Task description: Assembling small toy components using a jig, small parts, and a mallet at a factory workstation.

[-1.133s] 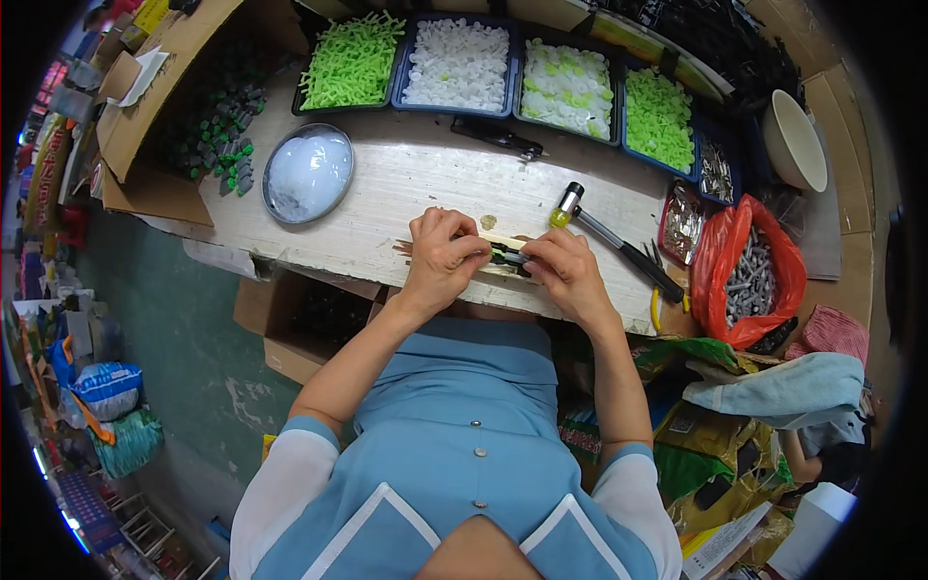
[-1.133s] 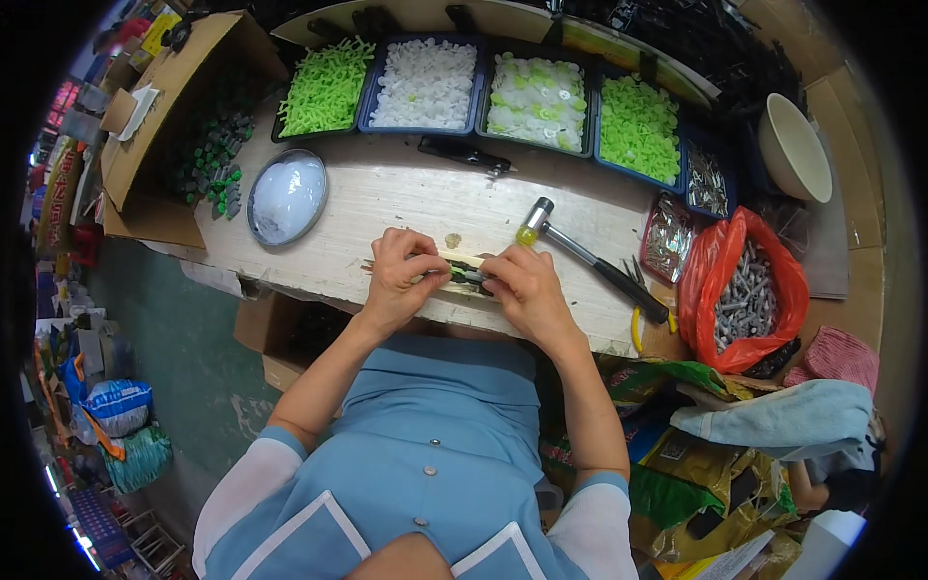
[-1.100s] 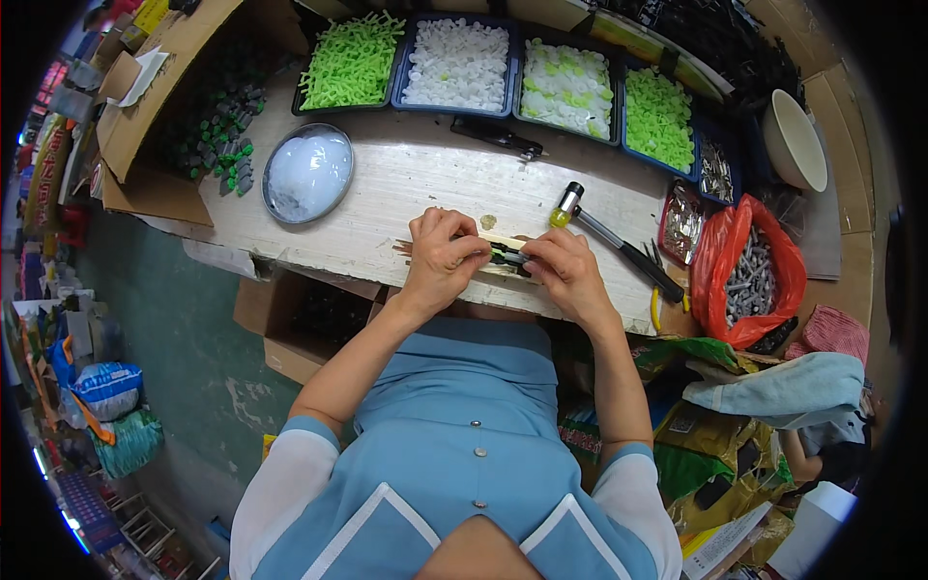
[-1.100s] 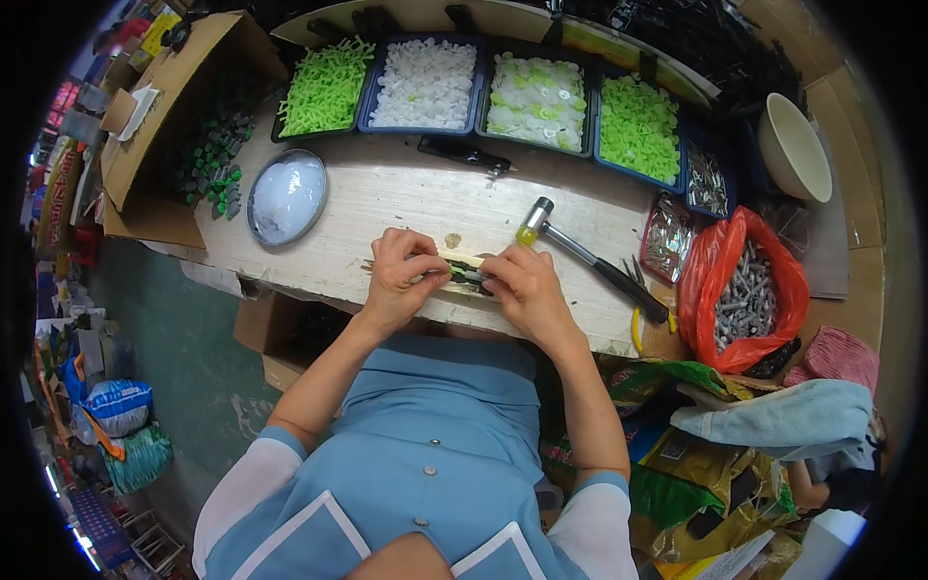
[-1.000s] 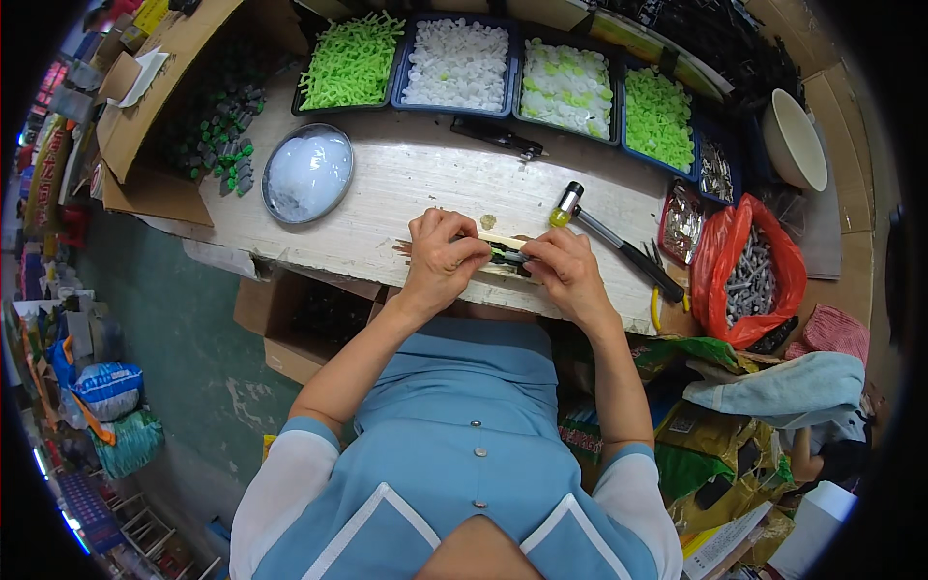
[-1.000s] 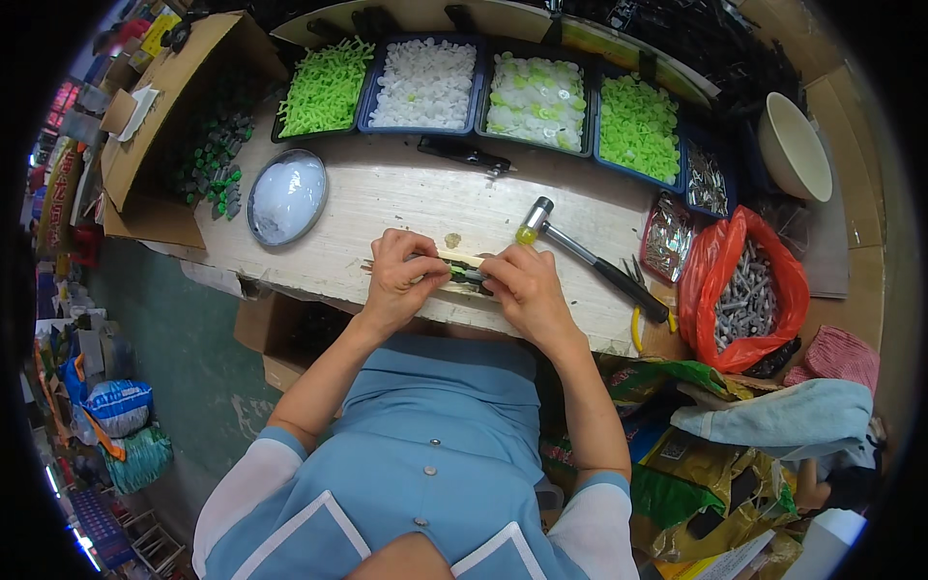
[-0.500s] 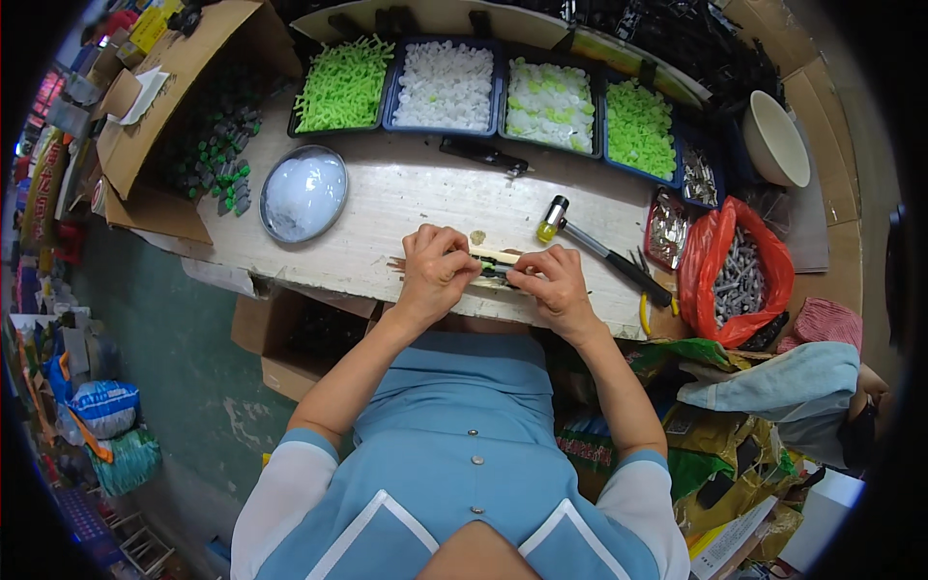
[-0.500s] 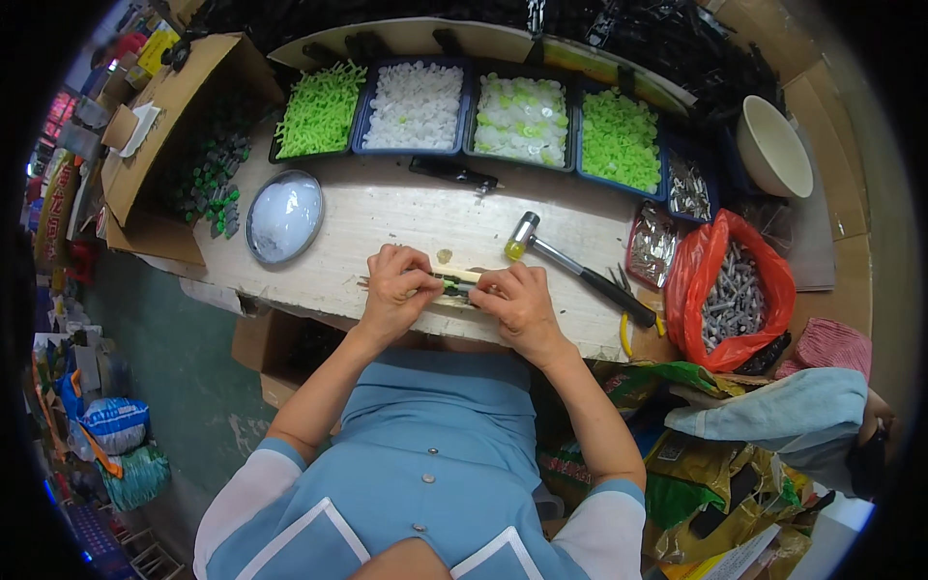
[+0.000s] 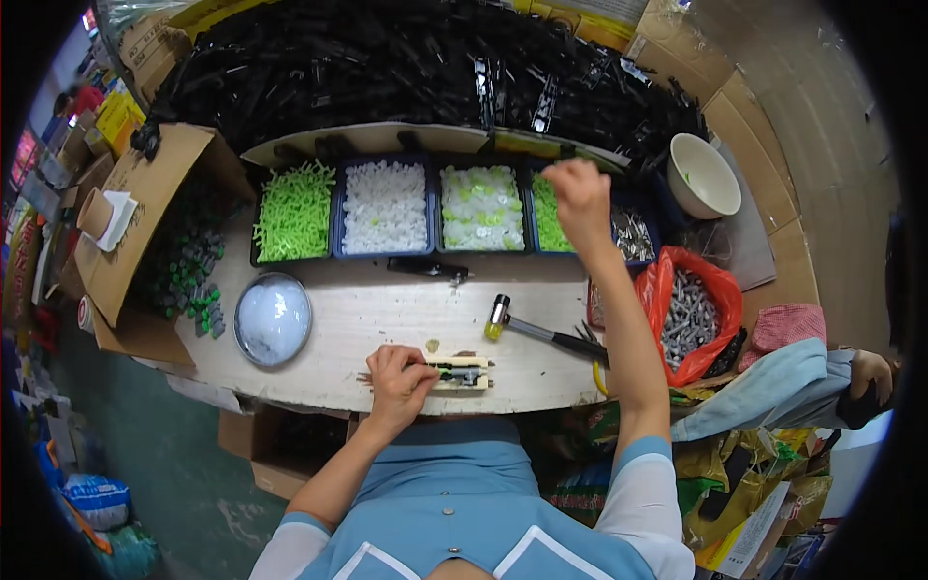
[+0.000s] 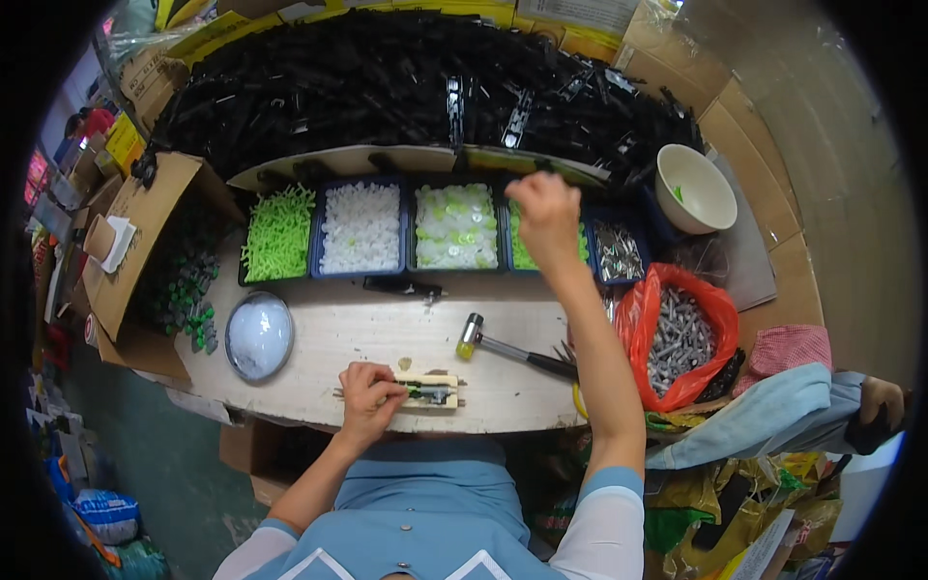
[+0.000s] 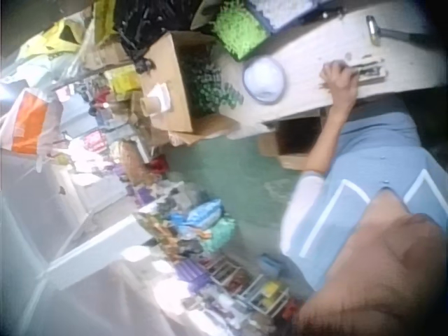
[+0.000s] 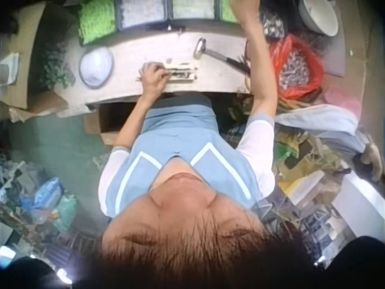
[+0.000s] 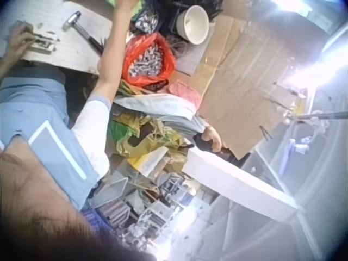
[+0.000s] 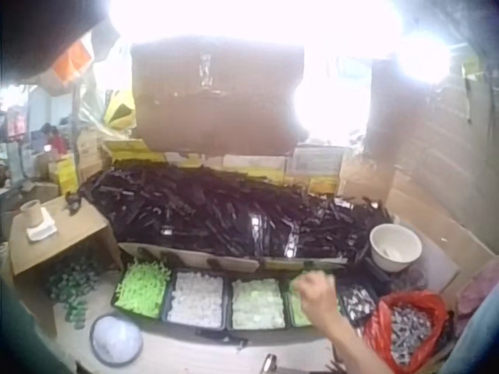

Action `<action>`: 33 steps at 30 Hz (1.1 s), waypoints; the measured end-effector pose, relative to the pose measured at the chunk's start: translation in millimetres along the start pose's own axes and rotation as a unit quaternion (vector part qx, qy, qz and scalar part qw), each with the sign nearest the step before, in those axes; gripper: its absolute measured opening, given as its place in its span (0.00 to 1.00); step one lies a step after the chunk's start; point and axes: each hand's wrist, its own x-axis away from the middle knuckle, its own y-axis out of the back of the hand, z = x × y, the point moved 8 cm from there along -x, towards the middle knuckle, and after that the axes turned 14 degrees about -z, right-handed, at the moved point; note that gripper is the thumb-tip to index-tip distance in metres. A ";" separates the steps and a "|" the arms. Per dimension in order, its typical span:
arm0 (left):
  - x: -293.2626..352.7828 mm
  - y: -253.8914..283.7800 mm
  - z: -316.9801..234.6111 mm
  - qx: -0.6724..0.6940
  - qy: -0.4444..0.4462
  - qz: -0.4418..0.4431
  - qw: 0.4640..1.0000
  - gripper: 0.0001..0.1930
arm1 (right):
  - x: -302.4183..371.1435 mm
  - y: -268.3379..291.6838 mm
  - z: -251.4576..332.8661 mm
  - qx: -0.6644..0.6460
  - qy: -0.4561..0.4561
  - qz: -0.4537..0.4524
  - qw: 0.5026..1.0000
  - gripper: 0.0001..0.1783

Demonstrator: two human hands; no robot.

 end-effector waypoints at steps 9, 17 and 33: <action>-3.9 -3.4 0.0 0.005 0.006 0.012 1.000 0.06 | -83.2 -38.5 -124.6 0.230 -0.120 -0.047 0.965 0.15; -0.9 5.2 -1.7 0.016 -0.007 -0.014 1.000 0.07 | -99.9 -30.7 -167.4 0.277 -0.165 -0.028 0.946 0.21; -2.5 -0.7 2.8 0.013 -0.015 -0.006 1.000 0.05 | -111.2 -15.1 -80.8 0.063 0.049 -0.139 0.987 0.15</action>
